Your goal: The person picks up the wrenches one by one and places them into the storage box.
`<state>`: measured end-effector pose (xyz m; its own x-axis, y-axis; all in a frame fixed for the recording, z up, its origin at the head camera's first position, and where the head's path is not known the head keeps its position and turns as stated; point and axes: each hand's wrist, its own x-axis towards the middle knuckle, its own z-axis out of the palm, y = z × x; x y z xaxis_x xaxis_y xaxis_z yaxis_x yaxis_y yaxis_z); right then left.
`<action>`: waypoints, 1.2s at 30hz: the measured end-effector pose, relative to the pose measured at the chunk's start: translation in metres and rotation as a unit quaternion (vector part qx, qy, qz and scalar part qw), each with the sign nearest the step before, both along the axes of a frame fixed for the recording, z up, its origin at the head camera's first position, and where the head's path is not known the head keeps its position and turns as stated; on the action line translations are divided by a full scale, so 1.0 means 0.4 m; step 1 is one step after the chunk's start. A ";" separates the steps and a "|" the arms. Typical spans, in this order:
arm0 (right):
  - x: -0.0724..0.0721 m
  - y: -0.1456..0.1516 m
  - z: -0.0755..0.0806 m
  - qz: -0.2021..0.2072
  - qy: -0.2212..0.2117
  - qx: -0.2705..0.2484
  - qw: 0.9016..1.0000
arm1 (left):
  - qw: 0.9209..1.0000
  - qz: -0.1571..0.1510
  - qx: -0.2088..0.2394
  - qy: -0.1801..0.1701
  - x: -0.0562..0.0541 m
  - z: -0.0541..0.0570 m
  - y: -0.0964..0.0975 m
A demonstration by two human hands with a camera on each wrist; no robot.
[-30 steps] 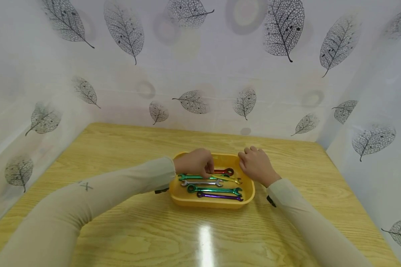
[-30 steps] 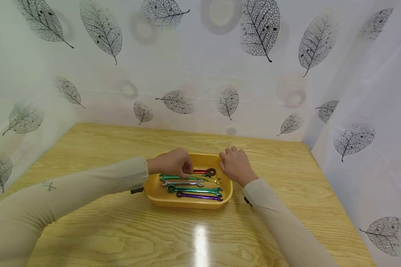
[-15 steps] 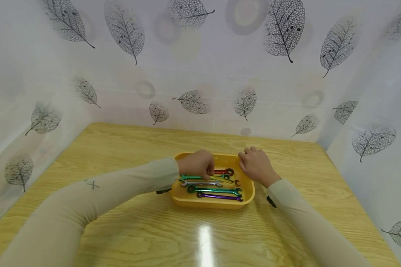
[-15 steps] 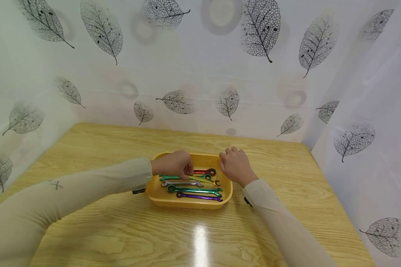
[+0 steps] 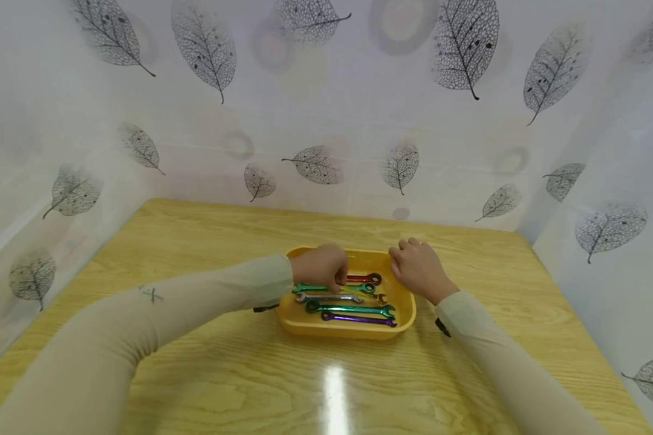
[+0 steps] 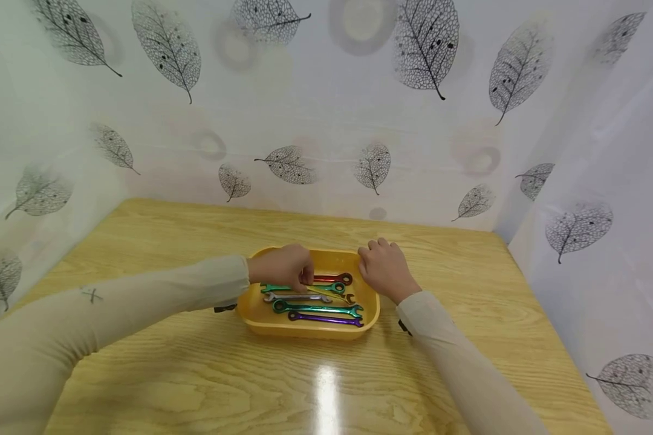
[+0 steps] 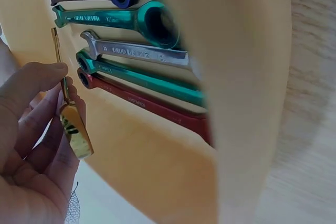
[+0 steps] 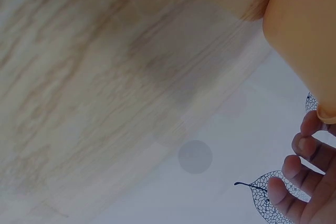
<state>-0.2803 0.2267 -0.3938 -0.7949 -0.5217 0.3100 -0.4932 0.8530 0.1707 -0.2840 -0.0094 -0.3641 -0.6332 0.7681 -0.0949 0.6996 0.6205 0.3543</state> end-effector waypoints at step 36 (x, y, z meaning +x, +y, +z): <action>-0.001 -0.002 0.003 -0.004 -0.004 0.001 1.000 | 0.999 -0.009 -0.031 -0.005 -0.020 0.004 0.072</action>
<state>-0.2808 0.2260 -0.3925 -0.8014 -0.5162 0.3022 -0.4882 0.8564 0.1684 -0.2920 0.0194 -0.3627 -0.6184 0.7717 -0.1484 0.7071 0.6288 0.3235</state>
